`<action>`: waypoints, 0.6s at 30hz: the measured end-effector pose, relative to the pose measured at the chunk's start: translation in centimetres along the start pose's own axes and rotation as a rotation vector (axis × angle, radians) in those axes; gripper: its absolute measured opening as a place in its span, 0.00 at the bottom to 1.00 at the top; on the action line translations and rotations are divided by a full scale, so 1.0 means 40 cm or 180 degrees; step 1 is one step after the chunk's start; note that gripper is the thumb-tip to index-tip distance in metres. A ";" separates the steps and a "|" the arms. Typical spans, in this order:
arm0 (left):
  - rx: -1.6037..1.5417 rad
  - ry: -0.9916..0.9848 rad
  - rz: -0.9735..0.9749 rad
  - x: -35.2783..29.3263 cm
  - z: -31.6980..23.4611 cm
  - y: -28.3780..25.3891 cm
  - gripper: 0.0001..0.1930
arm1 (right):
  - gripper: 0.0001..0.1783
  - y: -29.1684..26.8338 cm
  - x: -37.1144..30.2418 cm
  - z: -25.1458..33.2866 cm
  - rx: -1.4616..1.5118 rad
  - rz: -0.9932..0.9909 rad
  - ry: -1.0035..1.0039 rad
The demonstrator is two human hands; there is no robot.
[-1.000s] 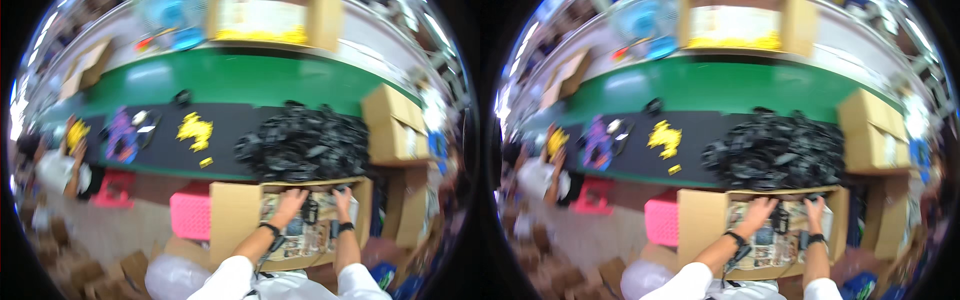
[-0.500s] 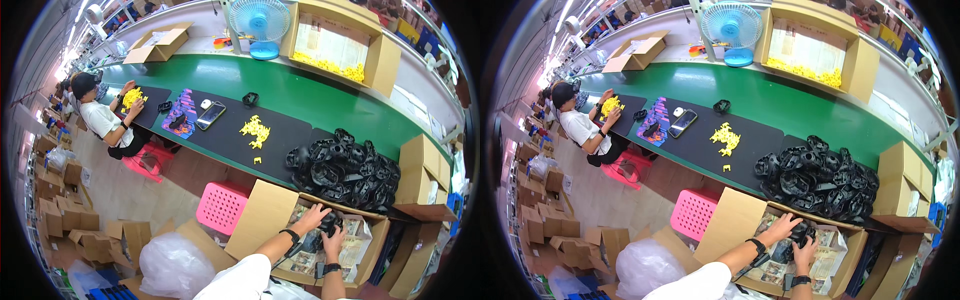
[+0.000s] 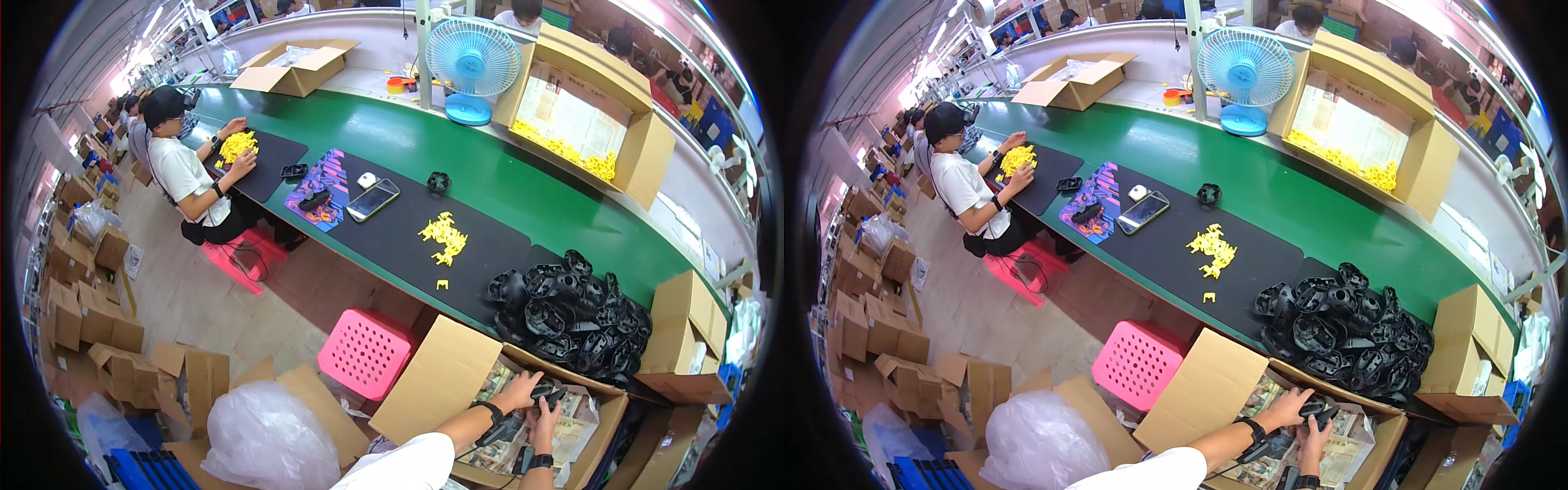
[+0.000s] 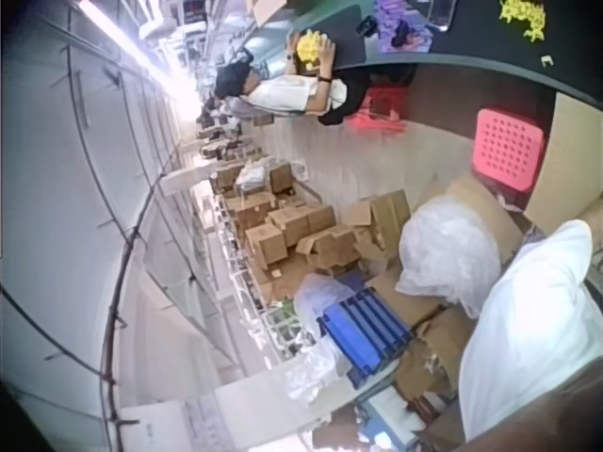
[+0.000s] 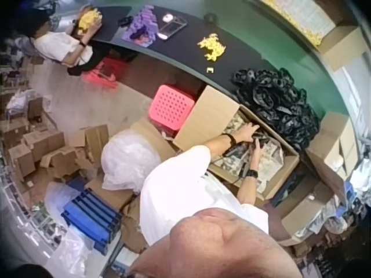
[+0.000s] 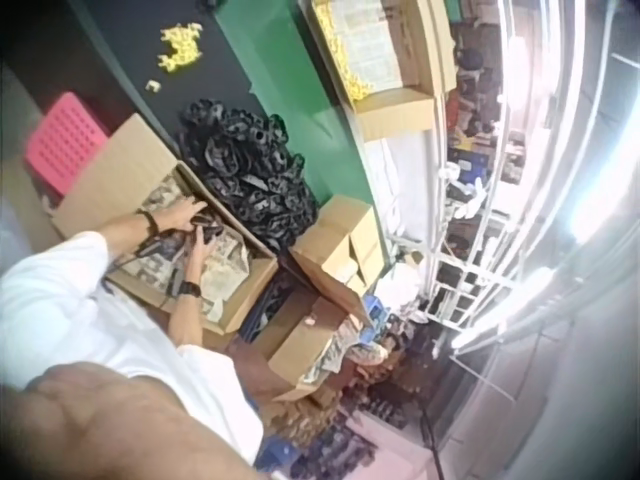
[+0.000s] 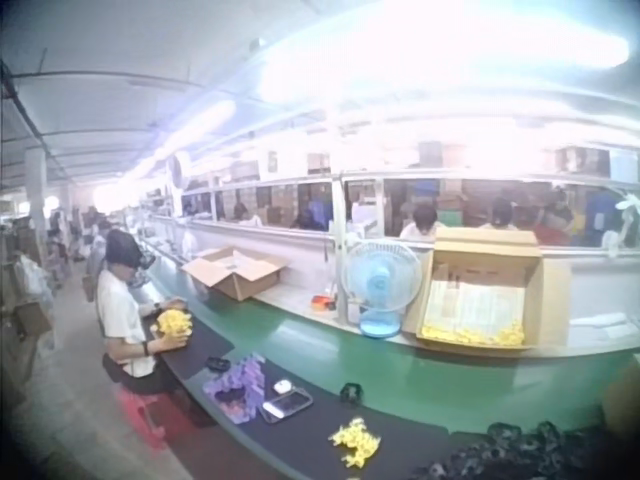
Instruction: The recorder is assembling and inspecting computer mouse components at an industrial workstation.
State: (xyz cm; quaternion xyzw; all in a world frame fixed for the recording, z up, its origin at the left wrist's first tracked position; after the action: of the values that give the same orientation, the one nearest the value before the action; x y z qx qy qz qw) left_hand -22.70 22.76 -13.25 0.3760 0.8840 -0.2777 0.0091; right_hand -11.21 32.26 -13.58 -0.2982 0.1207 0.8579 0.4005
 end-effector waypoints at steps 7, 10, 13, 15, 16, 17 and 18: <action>-0.0851 -0.0644 0.0071 -0.003 0.094 0.031 0.40 | 0.21 -0.078 0.072 -0.132 -0.0194 -0.0043 0.0142; -0.0830 -0.0536 0.0359 -0.055 0.079 0.046 0.39 | 0.14 -0.112 0.044 -0.178 -0.0496 0.0273 0.0031; -0.1228 -0.0717 0.0481 -0.123 0.121 0.134 0.35 | 0.22 -0.063 -0.082 -0.176 -0.0723 0.0366 0.0345; -0.1130 -0.0813 0.0315 -0.148 0.130 0.181 0.37 | 0.26 -0.044 -0.117 -0.193 -0.0445 0.0659 0.0563; -0.1119 -0.0792 0.0353 -0.158 0.116 0.183 0.37 | 0.27 -0.034 -0.135 -0.199 -0.0289 0.0741 0.0738; -0.1143 -0.0832 0.0310 -0.170 0.113 0.177 0.37 | 0.29 -0.027 -0.147 -0.189 -0.0150 0.0836 0.0695; -0.1159 -0.0870 0.0246 -0.181 0.105 0.166 0.36 | 0.29 -0.025 -0.146 -0.189 -0.0127 0.0825 0.0678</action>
State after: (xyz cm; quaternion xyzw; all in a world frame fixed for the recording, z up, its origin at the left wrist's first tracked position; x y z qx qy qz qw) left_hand -13.87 19.62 -18.40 0.3606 0.8950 -0.1613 0.2070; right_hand -4.39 25.94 -15.96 -0.3772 0.1829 0.8682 0.2655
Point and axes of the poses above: each hand's wrist, its own x-axis towards the middle knuckle, its own y-axis out of the palm, z = x × y, the point moved 9 cm from there along x, towards the middle knuckle, and after that the axes turned 1 degree about -x, right-handed, at the moved point
